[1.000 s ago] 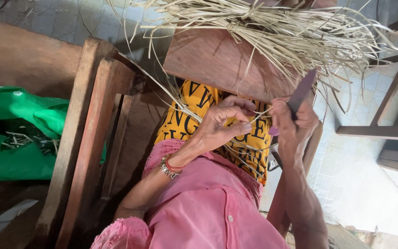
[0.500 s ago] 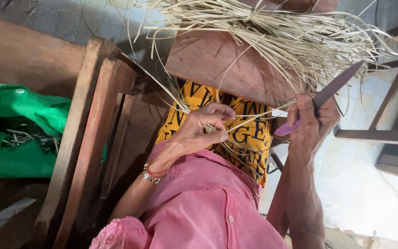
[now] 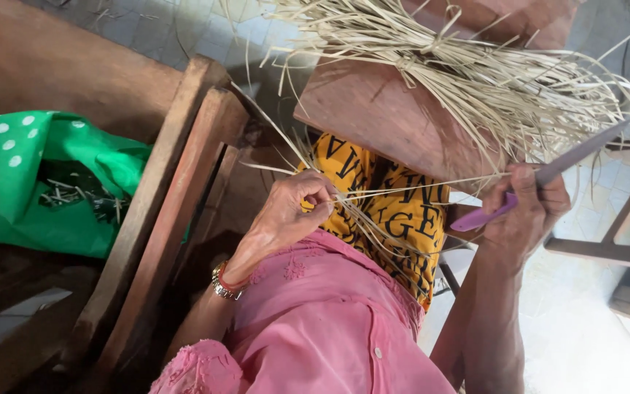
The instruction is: Bundling and tying dried straw or grass using thin strands and a knife for trimming.
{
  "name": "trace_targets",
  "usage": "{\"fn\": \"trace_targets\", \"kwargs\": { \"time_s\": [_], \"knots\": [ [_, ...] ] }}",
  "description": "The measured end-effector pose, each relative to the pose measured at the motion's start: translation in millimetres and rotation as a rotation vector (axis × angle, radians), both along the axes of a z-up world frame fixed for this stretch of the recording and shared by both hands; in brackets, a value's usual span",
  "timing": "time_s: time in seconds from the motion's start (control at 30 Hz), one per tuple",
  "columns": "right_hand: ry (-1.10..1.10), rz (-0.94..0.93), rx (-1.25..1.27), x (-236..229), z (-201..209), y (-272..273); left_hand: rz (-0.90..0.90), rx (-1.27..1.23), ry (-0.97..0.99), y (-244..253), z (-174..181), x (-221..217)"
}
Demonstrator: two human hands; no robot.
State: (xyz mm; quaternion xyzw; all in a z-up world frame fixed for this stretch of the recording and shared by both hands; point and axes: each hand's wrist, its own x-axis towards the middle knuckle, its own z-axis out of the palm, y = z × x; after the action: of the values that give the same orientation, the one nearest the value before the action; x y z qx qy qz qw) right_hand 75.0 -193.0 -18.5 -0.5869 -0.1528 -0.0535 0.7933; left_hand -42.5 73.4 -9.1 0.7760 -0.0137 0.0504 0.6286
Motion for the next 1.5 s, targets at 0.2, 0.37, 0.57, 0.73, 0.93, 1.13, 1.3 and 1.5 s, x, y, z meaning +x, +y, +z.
{"fn": "trace_targets", "kwargs": {
  "time_s": [0.2, 0.37, 0.57, 0.73, 0.93, 1.13, 1.3, 1.5],
  "knots": [
    [-0.834, -0.485, -1.011, 25, -24, -47, 0.214, 0.206, 0.056, 29, 12, -20],
    [-0.537, 0.028, -0.335, 45, -60, -77, 0.390, 0.288, -0.016, 73, 52, -47],
    [-0.227, 0.144, -0.292, 38, -69, -85, 0.690, 0.702, 0.089, 178, 27, -91],
    [0.245, -0.046, -0.145, 21, -45, -59, 0.856, 0.825, 0.742, 243, -28, -120],
    [0.479, -0.140, -0.098, -8, 1, -9, 0.819, 1.681, 0.648, 288, -136, -151],
    [-0.163, -0.455, -0.613, 0, -10, 6, 0.597, 1.324, 1.050, 268, -147, -127],
    [-1.438, -0.539, -1.239, 25, -39, -38, 0.684, 1.765, 0.658, 277, -185, -137],
    [-0.228, -0.206, -0.465, -44, 35, 43, 0.838, 2.458, 0.359, 159, -6, -101]
  ]
}}
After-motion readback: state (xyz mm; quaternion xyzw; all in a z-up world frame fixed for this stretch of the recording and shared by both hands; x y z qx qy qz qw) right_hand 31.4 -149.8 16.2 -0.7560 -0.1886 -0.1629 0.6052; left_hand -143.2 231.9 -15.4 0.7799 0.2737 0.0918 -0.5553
